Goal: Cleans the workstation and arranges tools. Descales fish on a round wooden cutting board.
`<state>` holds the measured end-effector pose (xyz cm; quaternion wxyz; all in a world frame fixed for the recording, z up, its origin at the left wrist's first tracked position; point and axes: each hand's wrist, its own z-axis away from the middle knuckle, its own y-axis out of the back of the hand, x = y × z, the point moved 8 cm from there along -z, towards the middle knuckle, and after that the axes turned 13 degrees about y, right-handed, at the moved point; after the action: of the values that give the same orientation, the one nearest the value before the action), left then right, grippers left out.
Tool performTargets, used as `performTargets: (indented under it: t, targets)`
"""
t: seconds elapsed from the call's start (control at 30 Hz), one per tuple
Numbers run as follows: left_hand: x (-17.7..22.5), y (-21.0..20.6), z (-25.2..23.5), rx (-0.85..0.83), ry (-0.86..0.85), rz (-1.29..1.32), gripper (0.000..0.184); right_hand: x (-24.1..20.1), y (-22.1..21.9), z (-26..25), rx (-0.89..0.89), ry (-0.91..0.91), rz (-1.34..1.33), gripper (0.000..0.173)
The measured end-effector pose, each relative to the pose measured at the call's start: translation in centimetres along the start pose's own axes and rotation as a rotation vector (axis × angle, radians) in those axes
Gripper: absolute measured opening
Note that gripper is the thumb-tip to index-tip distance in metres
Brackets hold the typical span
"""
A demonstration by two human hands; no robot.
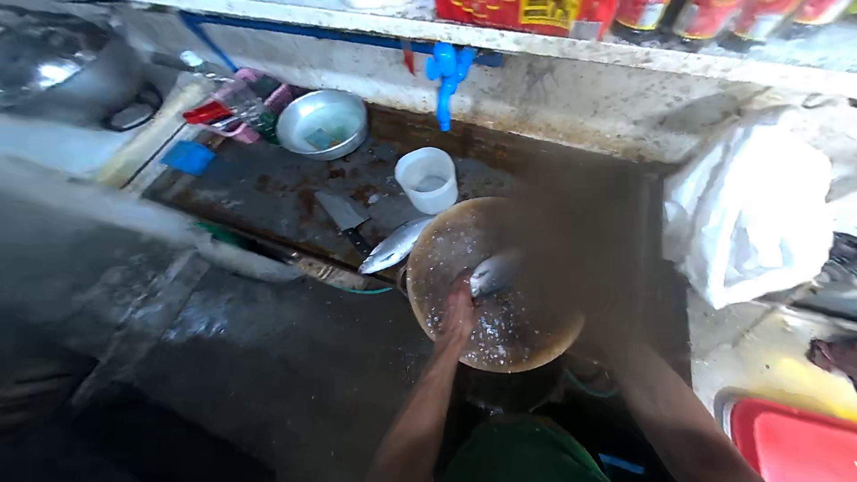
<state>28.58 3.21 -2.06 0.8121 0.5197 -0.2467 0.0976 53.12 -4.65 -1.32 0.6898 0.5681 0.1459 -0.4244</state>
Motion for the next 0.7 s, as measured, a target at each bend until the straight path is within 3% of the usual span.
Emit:
performTargets:
  t: [0.1,0.17,0.23,0.33,0.43,0.53,0.63,0.7]
  targets:
    - [-0.8,-0.2,0.5,-0.018,0.043,-0.016,0.068,-5.9,-4.3,4.5,-0.203,0.101,0.039,0.045]
    - [-1.8,0.0,1.1,-0.043,0.05,0.055,0.068,-6.2,-3.4,5.3,-0.271,0.182,0.059,0.044]
    - [-2.5,0.3,1.3,-0.076,0.075,0.203,0.068,-4.4,-0.8,3.7,-0.242,0.174,0.04,0.045]
    - [-3.9,-0.1,0.4,-0.196,0.25,0.602,0.063,-1.5,1.0,0.9,-0.097,0.043,-0.007,0.05]
    - [-4.6,-0.8,-0.2,-0.286,0.338,0.946,0.061,-4.3,-0.6,-0.2,-0.102,0.099,0.042,0.047]
    - [-4.1,0.5,-1.1,-0.25,0.211,0.652,0.064,-8.2,-4.1,-0.4,-0.223,0.115,0.206,0.046]
    - [-3.5,1.5,-1.3,-0.236,0.118,0.416,0.062,-11.3,-7.7,3.9,-0.326,0.049,0.282,0.047]
    - [-3.5,1.8,-1.4,-0.259,0.071,0.327,0.061,-11.7,-6.7,5.2,-0.372,0.035,0.298,0.046]
